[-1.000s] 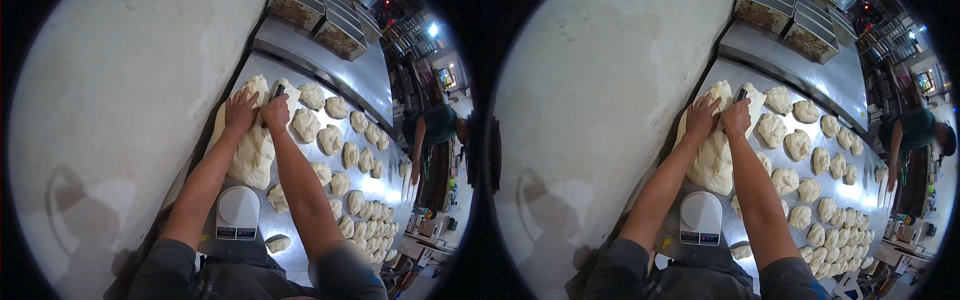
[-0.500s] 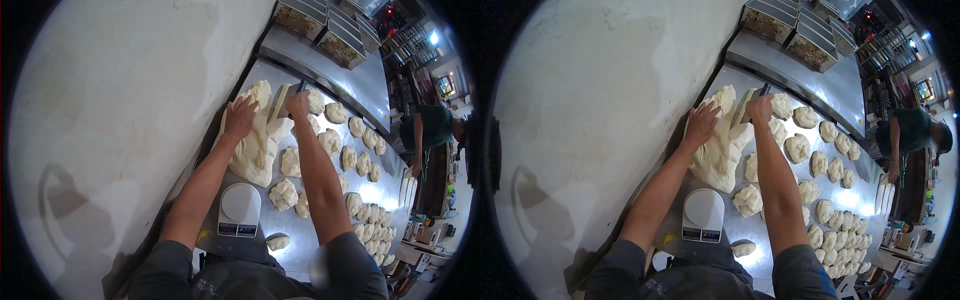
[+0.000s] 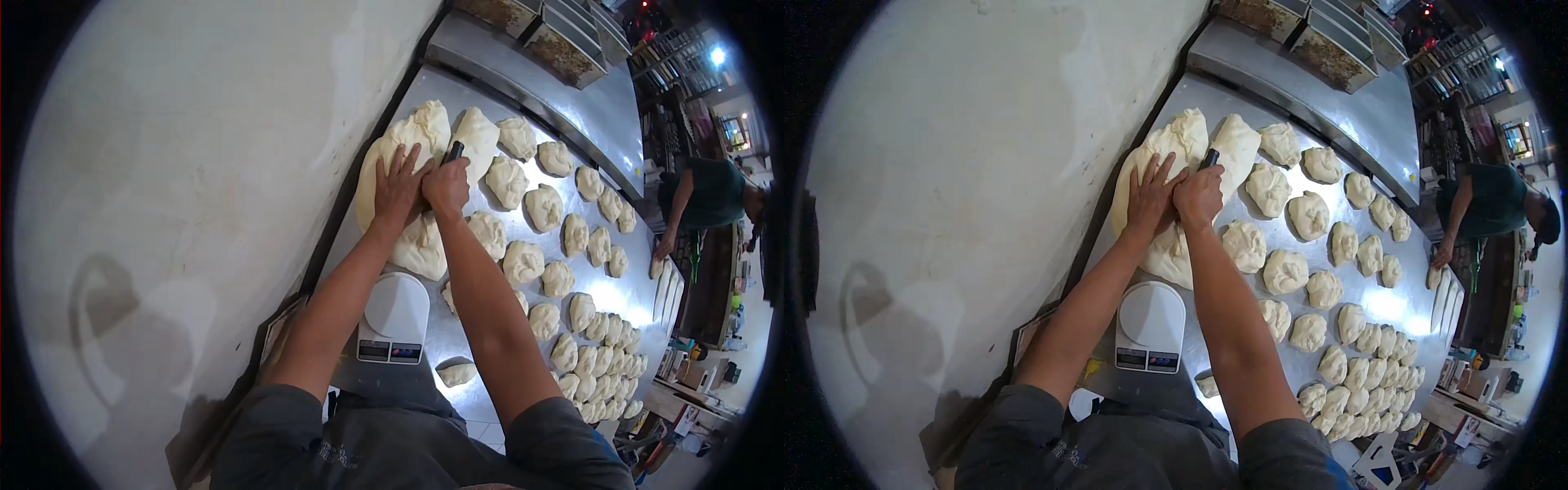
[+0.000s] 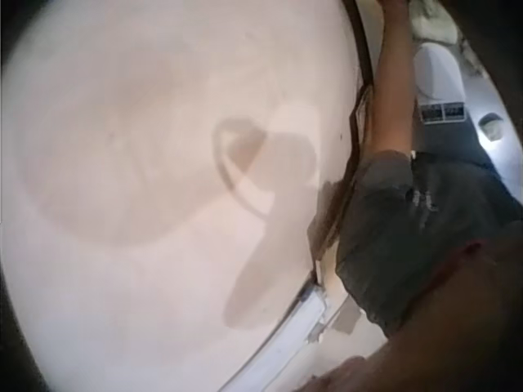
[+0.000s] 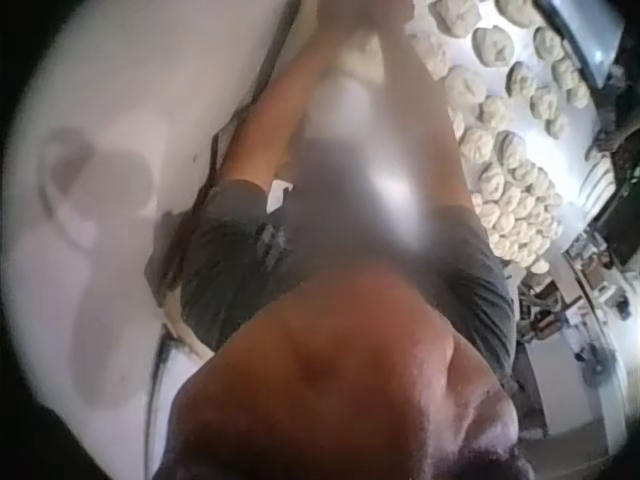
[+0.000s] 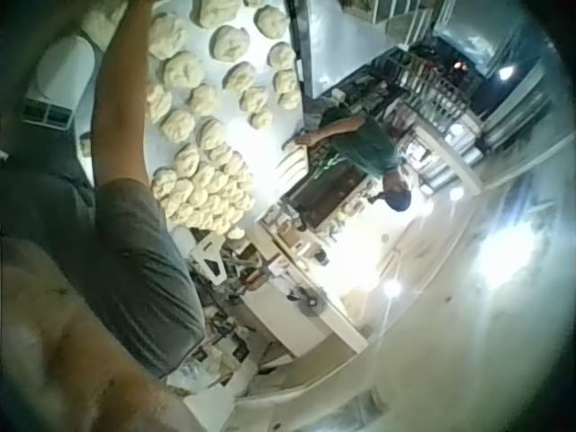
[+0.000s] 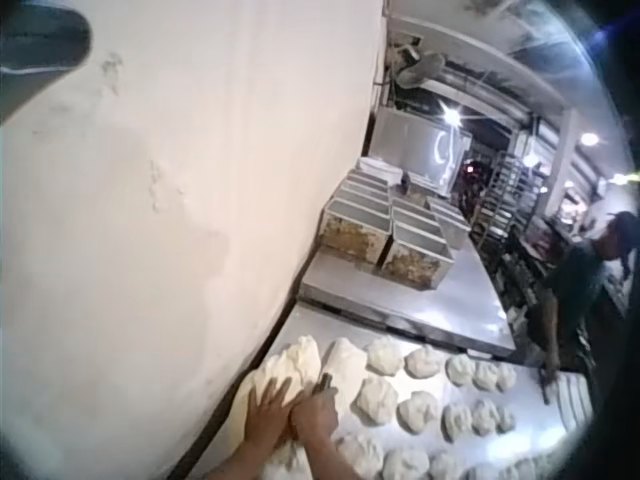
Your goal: Portioning and shaping bread dough on a metal workbench in a bakery.
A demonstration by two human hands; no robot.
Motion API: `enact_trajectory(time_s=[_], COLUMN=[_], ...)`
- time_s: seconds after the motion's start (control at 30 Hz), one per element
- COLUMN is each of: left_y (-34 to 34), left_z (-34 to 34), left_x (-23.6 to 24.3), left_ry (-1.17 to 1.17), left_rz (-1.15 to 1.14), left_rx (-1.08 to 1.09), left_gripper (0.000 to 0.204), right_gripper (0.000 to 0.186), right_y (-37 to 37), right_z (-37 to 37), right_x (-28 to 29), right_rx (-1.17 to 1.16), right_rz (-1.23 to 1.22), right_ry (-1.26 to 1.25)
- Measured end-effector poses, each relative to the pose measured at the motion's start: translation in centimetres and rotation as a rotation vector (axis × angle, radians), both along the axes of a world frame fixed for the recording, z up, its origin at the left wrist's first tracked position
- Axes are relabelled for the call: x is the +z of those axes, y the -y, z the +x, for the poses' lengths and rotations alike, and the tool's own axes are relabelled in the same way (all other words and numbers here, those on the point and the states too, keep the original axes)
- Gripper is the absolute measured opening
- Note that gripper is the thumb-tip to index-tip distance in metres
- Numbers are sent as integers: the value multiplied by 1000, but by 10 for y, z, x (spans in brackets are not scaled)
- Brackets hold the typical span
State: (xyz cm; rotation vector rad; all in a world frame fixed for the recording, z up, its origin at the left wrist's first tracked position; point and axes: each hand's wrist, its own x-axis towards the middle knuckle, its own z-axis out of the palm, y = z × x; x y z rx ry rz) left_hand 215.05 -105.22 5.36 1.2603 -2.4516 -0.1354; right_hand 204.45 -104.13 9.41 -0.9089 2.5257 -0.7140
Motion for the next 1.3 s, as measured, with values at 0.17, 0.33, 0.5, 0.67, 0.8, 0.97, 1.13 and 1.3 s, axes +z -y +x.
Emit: enact_trajectory(time_s=[0.17, 0.33, 0.5, 0.67, 0.8, 0.97, 1.13, 1.3], left_y=[5, -4, -1, -32, -36, -37, -43, -44], left_z=[18, 22, 42, 28, 32, 34, 41, 56], left_x=[-5, 5, -4, -9, -1, -11, -4, -5], left_ry=[-110, -157, -282, -118, -20, -55, -127, -48], left_rz=[-78, 7, 34, 2, 5, -87, -22, -95], left_rx=[17, -48, -73, 59, 90, 58, 46, 68], left_gripper=[45, 43, 41, 43, 45, 47, 48, 47], right_gripper=[43, 45, 39, 37, 43, 54, 50, 49], right_y=[21, 37, 4, -58, -87, -75, -54, -37], right_z=[9, -56, -47, -4, 47, 70, 57, 42], right_x=[-2, -26, 24, 35, 26, -2, -14, -20], right_rx=[79, 47, 47, 127, 91, 35, 24, 75], right_rz=[-57, -23, -23, -80, -68, -100, -118, -154], right_ry=[-115, -174, -37, -7, -27, -182, -206, -235])
